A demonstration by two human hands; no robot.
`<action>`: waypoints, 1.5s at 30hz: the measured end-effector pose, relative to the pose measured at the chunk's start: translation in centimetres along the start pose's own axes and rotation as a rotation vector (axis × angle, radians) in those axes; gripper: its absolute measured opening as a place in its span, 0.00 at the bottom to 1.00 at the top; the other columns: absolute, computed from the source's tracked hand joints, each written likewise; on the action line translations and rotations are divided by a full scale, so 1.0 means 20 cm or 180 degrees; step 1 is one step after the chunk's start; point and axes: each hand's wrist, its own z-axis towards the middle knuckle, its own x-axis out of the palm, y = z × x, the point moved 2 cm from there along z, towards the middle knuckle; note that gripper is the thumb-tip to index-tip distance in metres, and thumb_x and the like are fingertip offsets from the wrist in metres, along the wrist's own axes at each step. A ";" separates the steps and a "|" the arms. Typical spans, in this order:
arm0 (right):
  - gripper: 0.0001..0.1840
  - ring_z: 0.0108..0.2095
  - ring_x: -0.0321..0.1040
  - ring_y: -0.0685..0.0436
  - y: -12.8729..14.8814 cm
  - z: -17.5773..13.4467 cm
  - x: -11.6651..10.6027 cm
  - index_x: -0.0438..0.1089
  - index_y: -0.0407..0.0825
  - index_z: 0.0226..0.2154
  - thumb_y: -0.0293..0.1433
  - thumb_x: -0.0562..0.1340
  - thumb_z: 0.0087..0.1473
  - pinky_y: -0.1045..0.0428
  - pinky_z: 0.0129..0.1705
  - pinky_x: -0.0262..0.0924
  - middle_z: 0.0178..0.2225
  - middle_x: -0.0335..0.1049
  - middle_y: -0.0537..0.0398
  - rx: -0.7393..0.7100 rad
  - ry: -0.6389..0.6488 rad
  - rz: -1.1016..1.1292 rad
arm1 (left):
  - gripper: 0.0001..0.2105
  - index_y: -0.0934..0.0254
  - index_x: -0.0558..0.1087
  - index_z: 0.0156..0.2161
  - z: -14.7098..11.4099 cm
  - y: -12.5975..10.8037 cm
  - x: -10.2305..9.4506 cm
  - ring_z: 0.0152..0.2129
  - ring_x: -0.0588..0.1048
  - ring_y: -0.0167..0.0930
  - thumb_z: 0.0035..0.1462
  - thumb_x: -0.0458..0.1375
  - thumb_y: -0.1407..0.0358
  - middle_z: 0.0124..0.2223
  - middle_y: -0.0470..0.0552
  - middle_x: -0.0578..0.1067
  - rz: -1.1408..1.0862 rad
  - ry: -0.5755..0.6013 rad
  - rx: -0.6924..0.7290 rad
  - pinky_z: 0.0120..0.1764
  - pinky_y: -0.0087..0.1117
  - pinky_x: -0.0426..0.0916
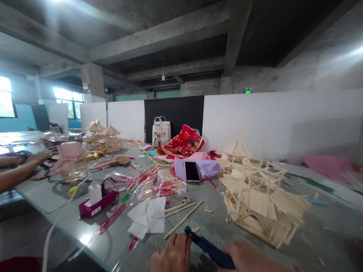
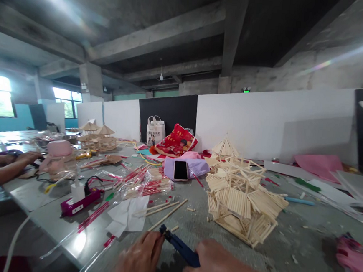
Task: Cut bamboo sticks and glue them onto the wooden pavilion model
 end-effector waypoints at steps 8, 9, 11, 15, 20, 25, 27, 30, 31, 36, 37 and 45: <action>0.13 0.23 0.57 0.48 0.03 0.05 0.03 0.66 0.47 0.24 0.40 0.57 0.47 0.54 0.23 0.49 0.20 0.60 0.59 0.0256 0.0088 0.0182 | 0.16 0.59 0.70 0.41 0.06 0.02 0.01 0.26 0.74 0.28 0.53 0.48 0.79 0.34 0.49 0.73 0.0483 0.0446 0.0414 0.25 0.24 0.63; 0.15 0.22 0.56 0.49 0.02 0.06 0.04 0.65 0.47 0.23 0.42 0.56 0.47 0.55 0.22 0.48 0.20 0.59 0.60 0.0203 0.0013 0.0132 | 0.16 0.60 0.70 0.41 0.06 0.02 0.00 0.26 0.73 0.27 0.53 0.47 0.79 0.34 0.50 0.73 0.0468 0.0489 0.0430 0.26 0.25 0.64; 0.17 0.20 0.54 0.50 0.01 0.10 0.05 0.64 0.47 0.21 0.43 0.55 0.48 0.55 0.20 0.46 0.18 0.57 0.60 0.0081 -0.0040 0.0052 | 0.15 0.62 0.70 0.40 0.08 0.02 0.00 0.26 0.73 0.28 0.54 0.47 0.79 0.33 0.50 0.73 0.0420 0.0525 0.0389 0.26 0.25 0.64; 0.16 0.16 0.54 0.51 -0.01 0.16 0.05 0.59 0.48 0.17 0.41 0.58 0.46 0.56 0.18 0.45 0.14 0.55 0.61 0.0180 -0.0139 -0.0099 | 0.14 0.64 0.71 0.36 0.11 0.01 -0.03 0.25 0.74 0.30 0.55 0.45 0.79 0.30 0.51 0.73 0.0406 0.0567 0.0318 0.24 0.26 0.64; 0.24 0.12 0.54 0.52 0.05 0.13 0.03 0.54 0.49 0.11 0.45 0.52 0.50 0.57 0.17 0.51 0.11 0.55 0.59 0.0414 0.0212 0.0280 | 0.16 0.64 0.70 0.38 0.15 0.01 -0.05 0.26 0.74 0.30 0.53 0.44 0.81 0.33 0.51 0.73 0.0309 0.0532 0.0341 0.26 0.26 0.64; 0.23 0.13 0.57 0.51 0.15 0.04 0.00 0.58 0.49 0.15 0.46 0.50 0.51 0.57 0.16 0.51 0.13 0.58 0.58 0.0557 0.0227 0.0488 | 0.16 0.66 0.70 0.41 0.16 0.03 -0.09 0.27 0.74 0.30 0.53 0.44 0.81 0.34 0.53 0.73 0.0519 0.0681 0.0260 0.27 0.27 0.66; 0.20 0.18 0.59 0.50 0.15 0.03 -0.01 0.59 0.48 0.16 0.44 0.54 0.49 0.57 0.19 0.52 0.15 0.59 0.59 0.0253 -0.0051 0.0208 | 0.17 0.67 0.70 0.42 0.16 0.02 -0.11 0.28 0.74 0.30 0.53 0.44 0.81 0.34 0.54 0.73 0.0526 0.0703 0.0353 0.27 0.27 0.66; 0.14 0.23 0.63 0.48 0.10 0.05 0.00 0.64 0.47 0.19 0.41 0.59 0.45 0.56 0.24 0.54 0.19 0.63 0.58 -0.0023 -0.0271 -0.0122 | 0.17 0.69 0.69 0.42 0.16 0.00 -0.12 0.28 0.74 0.30 0.52 0.44 0.82 0.34 0.55 0.74 0.0536 0.0614 0.0433 0.27 0.26 0.66; 0.14 0.24 0.64 0.47 0.08 0.06 0.00 0.65 0.47 0.21 0.41 0.59 0.44 0.55 0.25 0.55 0.20 0.65 0.56 0.0006 -0.0303 -0.0225 | 0.17 0.69 0.69 0.42 0.16 -0.01 -0.11 0.28 0.74 0.31 0.52 0.44 0.82 0.33 0.56 0.74 0.0526 0.0599 0.0417 0.27 0.27 0.65; 0.16 0.24 0.67 0.42 0.02 0.14 0.01 0.62 0.47 0.17 0.41 0.60 0.43 0.54 0.23 0.56 0.18 0.64 0.53 0.0314 -0.0093 -0.0211 | 0.16 0.70 0.70 0.40 0.18 -0.02 -0.04 0.29 0.75 0.33 0.52 0.43 0.82 0.33 0.56 0.74 0.0257 0.0861 0.0143 0.27 0.28 0.64; 0.17 0.21 0.66 0.44 0.02 0.16 0.00 0.60 0.48 0.15 0.41 0.59 0.44 0.54 0.21 0.55 0.16 0.63 0.54 0.0330 0.0067 -0.0092 | 0.17 0.69 0.70 0.40 0.19 -0.02 -0.04 0.29 0.75 0.33 0.52 0.42 0.82 0.33 0.56 0.74 0.0244 0.0892 0.0117 0.27 0.28 0.63; 0.18 0.14 0.59 0.52 0.06 0.10 -0.01 0.59 0.47 0.18 0.39 0.52 0.53 0.59 0.16 0.53 0.14 0.60 0.59 0.0291 0.0493 0.0684 | 0.12 0.66 0.67 0.28 0.26 0.05 -0.14 0.26 0.71 0.32 0.57 0.43 0.69 0.24 0.52 0.70 -0.1534 0.0877 -0.0622 0.29 0.30 0.60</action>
